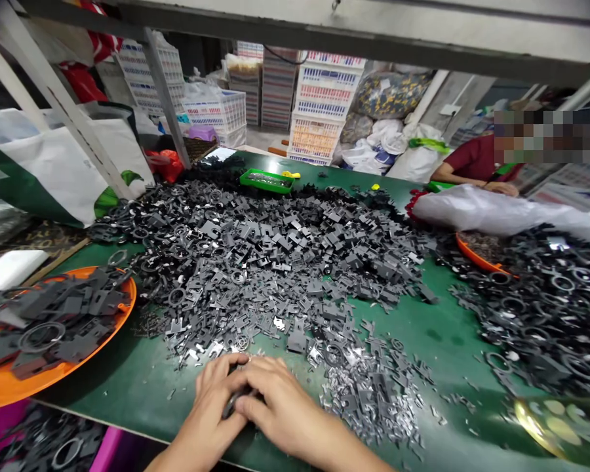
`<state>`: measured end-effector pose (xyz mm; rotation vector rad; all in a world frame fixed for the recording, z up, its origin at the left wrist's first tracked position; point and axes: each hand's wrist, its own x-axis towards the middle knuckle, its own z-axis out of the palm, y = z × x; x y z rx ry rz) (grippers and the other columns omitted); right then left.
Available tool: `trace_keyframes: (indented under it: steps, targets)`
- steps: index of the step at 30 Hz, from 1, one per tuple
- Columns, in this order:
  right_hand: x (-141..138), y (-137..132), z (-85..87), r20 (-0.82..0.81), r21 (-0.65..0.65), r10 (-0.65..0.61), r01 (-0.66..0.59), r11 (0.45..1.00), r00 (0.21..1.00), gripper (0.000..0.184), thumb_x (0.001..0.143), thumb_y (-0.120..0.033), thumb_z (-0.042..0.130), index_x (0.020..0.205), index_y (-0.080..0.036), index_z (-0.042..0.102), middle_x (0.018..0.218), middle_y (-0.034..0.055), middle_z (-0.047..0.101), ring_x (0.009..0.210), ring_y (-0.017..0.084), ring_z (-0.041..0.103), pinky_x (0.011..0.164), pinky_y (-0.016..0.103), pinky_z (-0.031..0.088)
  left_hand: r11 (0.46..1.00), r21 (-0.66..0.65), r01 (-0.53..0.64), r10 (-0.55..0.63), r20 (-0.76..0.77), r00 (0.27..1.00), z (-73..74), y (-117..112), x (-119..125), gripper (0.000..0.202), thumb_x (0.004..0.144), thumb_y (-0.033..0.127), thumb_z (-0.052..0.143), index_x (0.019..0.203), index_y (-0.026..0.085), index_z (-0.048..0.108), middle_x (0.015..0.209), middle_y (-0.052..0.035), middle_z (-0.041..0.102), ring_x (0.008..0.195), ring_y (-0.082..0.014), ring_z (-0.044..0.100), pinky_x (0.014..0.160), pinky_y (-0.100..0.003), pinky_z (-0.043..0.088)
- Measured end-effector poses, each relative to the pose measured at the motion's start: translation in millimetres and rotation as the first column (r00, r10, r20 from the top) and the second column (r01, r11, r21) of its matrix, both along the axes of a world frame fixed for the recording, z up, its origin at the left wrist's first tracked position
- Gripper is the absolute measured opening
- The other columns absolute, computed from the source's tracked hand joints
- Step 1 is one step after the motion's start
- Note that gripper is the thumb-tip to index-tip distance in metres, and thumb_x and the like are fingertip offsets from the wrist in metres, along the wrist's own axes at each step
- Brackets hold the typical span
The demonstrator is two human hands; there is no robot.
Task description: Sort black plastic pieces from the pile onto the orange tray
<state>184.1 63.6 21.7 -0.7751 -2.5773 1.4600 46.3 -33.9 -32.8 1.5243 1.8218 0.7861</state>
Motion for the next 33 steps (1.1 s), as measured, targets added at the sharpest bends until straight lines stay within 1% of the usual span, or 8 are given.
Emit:
trace_keyframes:
  steps: [3, 8, 11, 13, 16, 22, 26, 33]
  targets:
    - [-5, 3, 1.0, 0.015, -0.07, 0.023, -0.022, 0.997, 1.0, 0.012, 0.089, -0.02, 0.051, 0.09, -0.022, 0.062, 0.092, -0.0008, 0.065, 0.089, 0.016, 0.057, 0.085, 0.03, 0.04, 1.0, -0.016, 0.0, 0.0, -0.004, 1.0, 1.9, 1, -1, 0.026, 0.077, 0.025, 0.057, 0.102, 0.029, 0.065, 0.118, -0.0051, 0.053, 0.114, -0.0303, 0.042, 0.096, -0.053, 0.034]
    - [-3, 11, 10.2, 0.059, -0.028, 0.212, -0.211, 0.977, 0.976, 0.03, 0.079, -0.02, 0.067, 0.108, -0.026, 0.059, 0.1, -0.0009, 0.063, 0.093, 0.017, 0.056, 0.086, 0.03, 0.04, 1.0, 0.002, 0.004, -0.004, 0.01, 1.0, -0.2, 0, -1, 0.019, 0.078, 0.031, 0.06, 0.096, 0.029, 0.065, 0.119, -0.0044, 0.052, 0.114, -0.0306, 0.042, 0.095, -0.054, 0.034]
    - [-5, 11, 9.4, 0.02, 0.003, 0.239, -0.239, 0.971, 0.971, 0.014, 0.087, -0.016, 0.056, 0.097, -0.023, 0.061, 0.098, -0.0002, 0.064, 0.097, 0.016, 0.055, 0.091, 0.031, 0.037, 1.0, -0.014, 0.009, -0.009, 0.007, 1.0, -1.7, 0, -2, 0.018, 0.076, 0.031, 0.062, 0.093, 0.027, 0.065, 0.119, -0.0057, 0.053, 0.114, -0.0312, 0.042, 0.096, -0.054, 0.033]
    - [-8, 12, 7.3, 0.02, -0.044, 0.268, -0.267, 0.963, 0.963, 0.014, 0.087, -0.014, 0.052, 0.098, -0.021, 0.058, 0.091, -0.0004, 0.063, 0.086, 0.014, 0.056, 0.08, 0.026, 0.042, 1.0, -0.011, 0.014, -0.014, -0.001, 1.0, -1.9, 0, -2, 0.017, 0.075, 0.028, 0.062, 0.092, 0.026, 0.065, 0.119, -0.0056, 0.053, 0.114, -0.031, 0.042, 0.096, -0.053, 0.033]
    - [-13, 18, 6.5, 0.065, -0.084, 0.33, -0.324, 0.942, 0.942, 0.026, 0.077, -0.021, 0.067, 0.101, -0.021, 0.056, 0.082, -0.0034, 0.059, 0.071, 0.012, 0.051, 0.068, 0.022, 0.041, 1.0, -0.002, 0.015, -0.015, -0.011, 1.0, -0.9, 1, -3, 0.019, 0.075, 0.025, 0.061, 0.093, 0.027, 0.065, 0.12, -0.005, 0.053, 0.113, -0.0304, 0.043, 0.095, -0.053, 0.034]
    - [-8, 48, 10.5, 0.221, 0.012, 0.206, -0.214, 0.977, 0.953, 0.013, 0.077, -0.024, 0.068, 0.088, -0.022, 0.062, 0.062, -0.0087, 0.049, 0.068, 0.012, 0.048, 0.085, 0.032, 0.034, 1.0, 0.003, 0.017, -0.017, -0.059, 0.998, 1.3, 1, -2, 0.017, 0.076, 0.022, 0.059, 0.092, 0.026, 0.064, 0.117, -0.0057, 0.055, 0.112, -0.0306, 0.044, 0.093, -0.053, 0.036]
    - [2, 54, 6.3, 0.272, 0.164, 0.236, -0.286, 0.944, 0.933, 0.006, 0.079, -0.024, 0.066, 0.085, -0.024, 0.068, 0.06, -0.0049, 0.048, 0.079, 0.018, 0.049, 0.088, 0.039, 0.029, 1.0, 0.023, 0.003, -0.001, -0.078, 0.997, -0.4, 0, -2, 0.017, 0.075, 0.022, 0.06, 0.09, 0.026, 0.064, 0.117, -0.0053, 0.055, 0.112, -0.0305, 0.045, 0.093, -0.053, 0.036]
    - [1, 48, -0.9, 0.297, 0.217, 0.283, -0.353, 0.91, 0.912, 0.009, 0.085, -0.03, 0.061, 0.086, -0.025, 0.069, 0.063, -0.002, 0.051, 0.08, 0.02, 0.049, 0.087, 0.041, 0.029, 1.0, 0.015, 0.001, 0.0, -0.072, 0.997, 0.7, 0, -2, 0.015, 0.075, 0.024, 0.061, 0.089, 0.027, 0.065, 0.116, -0.005, 0.057, 0.112, -0.0302, 0.047, 0.092, -0.052, 0.038]
